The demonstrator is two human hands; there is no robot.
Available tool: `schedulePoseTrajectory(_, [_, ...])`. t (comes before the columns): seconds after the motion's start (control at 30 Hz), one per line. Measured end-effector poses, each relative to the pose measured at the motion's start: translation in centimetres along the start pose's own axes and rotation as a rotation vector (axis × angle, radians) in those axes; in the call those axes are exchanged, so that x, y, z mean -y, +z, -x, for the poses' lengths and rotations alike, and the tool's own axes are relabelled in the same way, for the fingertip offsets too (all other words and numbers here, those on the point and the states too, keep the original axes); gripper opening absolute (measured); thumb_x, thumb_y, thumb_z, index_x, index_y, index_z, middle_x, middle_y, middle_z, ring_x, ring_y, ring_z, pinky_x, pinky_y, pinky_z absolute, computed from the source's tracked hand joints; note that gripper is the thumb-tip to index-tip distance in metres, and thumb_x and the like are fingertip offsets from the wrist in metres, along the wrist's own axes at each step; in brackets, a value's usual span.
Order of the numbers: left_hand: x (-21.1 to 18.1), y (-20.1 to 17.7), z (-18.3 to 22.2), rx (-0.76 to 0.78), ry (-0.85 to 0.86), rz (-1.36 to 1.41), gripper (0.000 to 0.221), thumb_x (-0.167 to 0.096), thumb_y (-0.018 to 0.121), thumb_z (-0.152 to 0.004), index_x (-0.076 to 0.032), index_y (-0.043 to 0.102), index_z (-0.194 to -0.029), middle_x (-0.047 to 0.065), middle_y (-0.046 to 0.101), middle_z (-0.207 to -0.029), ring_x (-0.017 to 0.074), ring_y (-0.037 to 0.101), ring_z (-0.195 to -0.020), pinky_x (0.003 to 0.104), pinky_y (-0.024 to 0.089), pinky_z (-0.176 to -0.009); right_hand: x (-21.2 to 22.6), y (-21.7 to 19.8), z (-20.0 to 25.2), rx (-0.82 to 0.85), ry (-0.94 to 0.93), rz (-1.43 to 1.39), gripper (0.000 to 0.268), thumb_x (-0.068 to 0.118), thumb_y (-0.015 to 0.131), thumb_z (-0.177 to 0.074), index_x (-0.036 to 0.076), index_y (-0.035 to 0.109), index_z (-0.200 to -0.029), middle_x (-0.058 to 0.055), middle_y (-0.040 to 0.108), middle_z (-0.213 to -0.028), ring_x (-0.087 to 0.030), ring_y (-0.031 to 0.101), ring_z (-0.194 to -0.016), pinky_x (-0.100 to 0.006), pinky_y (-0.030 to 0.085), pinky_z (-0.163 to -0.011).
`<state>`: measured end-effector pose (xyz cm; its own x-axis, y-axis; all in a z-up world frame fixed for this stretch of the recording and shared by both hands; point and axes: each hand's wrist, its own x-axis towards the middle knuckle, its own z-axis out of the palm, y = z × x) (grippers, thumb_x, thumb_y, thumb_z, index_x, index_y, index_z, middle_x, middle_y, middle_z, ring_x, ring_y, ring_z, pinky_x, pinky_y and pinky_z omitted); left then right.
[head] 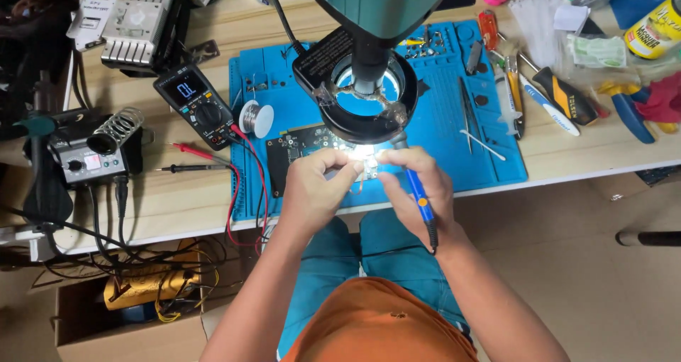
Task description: Using a hot air rework station and a soldering iron to reflow or repair components on an electronic circuit board.
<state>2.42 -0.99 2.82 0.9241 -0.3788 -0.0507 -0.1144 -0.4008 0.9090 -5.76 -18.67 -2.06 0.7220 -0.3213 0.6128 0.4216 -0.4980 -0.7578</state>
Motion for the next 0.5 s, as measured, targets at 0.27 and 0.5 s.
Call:
schedulePoseTrajectory(0.27, [-0.6, 0.0, 0.5, 0.045, -0.005, 0.069, 0.021, -0.026, 0.077, -0.096, -0.009, 0.089, -0.102, 0.010, 0.085, -0.086, 0.0274, 0.082, -0.097, 0.042, 0.062, -0.097, -1.5, 0.8, 0.6, 0.056, -0.102, 0.022, 0.041, -0.002, 0.087, -0.093, 0.007, 0.072, -0.129, -0.008, 0.081, -0.114, -0.034, 0.078, -0.109, -0.049, 0.064, -0.098])
schedulePoseTrajectory(0.5, [-0.4, 0.4, 0.4, 0.031, 0.019, 0.076, 0.021, -0.026, 0.078, -0.096, -0.008, 0.088, -0.100, 0.010, 0.084, -0.081, 0.0254, 0.082, -0.095, 0.041, 0.062, -0.097, -1.9, 0.9, 0.5, 0.050, -0.122, 0.016, 0.033, -0.004, 0.086, -0.094, 0.005, 0.071, -0.123, -0.008, 0.078, -0.104, -0.033, 0.078, -0.101, -0.048, 0.065, -0.091])
